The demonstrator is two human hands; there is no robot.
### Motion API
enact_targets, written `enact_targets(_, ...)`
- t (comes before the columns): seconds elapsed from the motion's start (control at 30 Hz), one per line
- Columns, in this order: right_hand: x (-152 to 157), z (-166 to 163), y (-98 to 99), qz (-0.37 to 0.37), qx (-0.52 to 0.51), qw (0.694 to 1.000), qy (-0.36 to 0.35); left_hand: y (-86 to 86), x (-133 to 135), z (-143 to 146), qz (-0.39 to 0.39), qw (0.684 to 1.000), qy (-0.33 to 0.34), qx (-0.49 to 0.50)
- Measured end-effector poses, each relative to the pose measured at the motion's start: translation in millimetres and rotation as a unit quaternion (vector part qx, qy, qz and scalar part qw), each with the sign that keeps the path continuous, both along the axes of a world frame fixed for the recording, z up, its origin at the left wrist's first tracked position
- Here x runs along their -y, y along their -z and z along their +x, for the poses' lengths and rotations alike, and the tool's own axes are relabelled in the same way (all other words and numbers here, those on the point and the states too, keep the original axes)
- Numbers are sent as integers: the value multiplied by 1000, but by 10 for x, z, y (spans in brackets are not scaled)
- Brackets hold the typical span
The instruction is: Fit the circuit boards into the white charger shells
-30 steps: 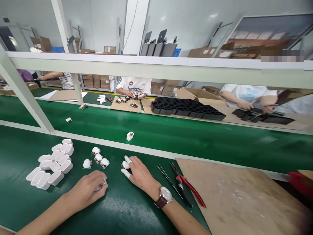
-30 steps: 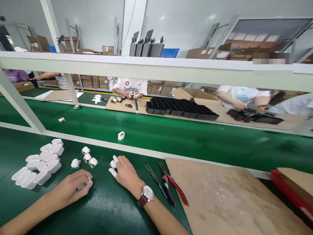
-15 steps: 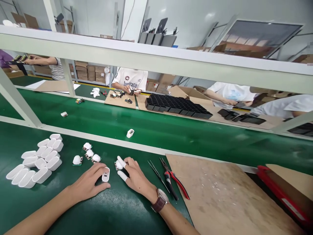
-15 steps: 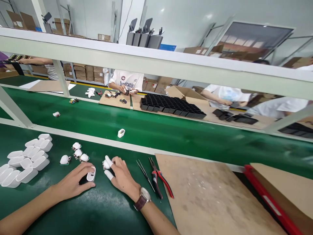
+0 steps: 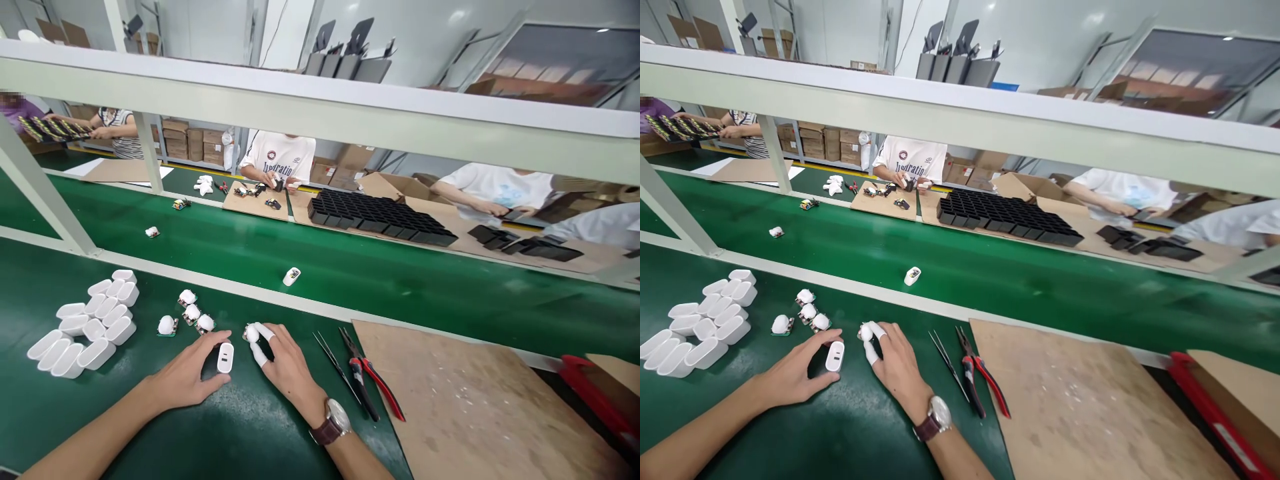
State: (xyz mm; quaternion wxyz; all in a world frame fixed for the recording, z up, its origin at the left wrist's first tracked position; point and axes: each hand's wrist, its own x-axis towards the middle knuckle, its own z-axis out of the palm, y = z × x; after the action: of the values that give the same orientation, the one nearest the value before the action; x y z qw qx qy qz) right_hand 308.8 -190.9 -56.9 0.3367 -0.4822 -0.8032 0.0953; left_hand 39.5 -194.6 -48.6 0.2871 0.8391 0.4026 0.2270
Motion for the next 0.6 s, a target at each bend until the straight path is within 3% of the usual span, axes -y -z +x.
enact_targets(0.13,192,-47,-222,32,-73,994,-68,113,-3,19,38,998,-9,46)
enact_targets(0.23,315,-94,-336,51,-28,991,-117,159,10,42,58,996,-9,73)
enact_targets(0.6,393,-132,-305,37,59,992,-107,94,64,48,68,994,21,77)
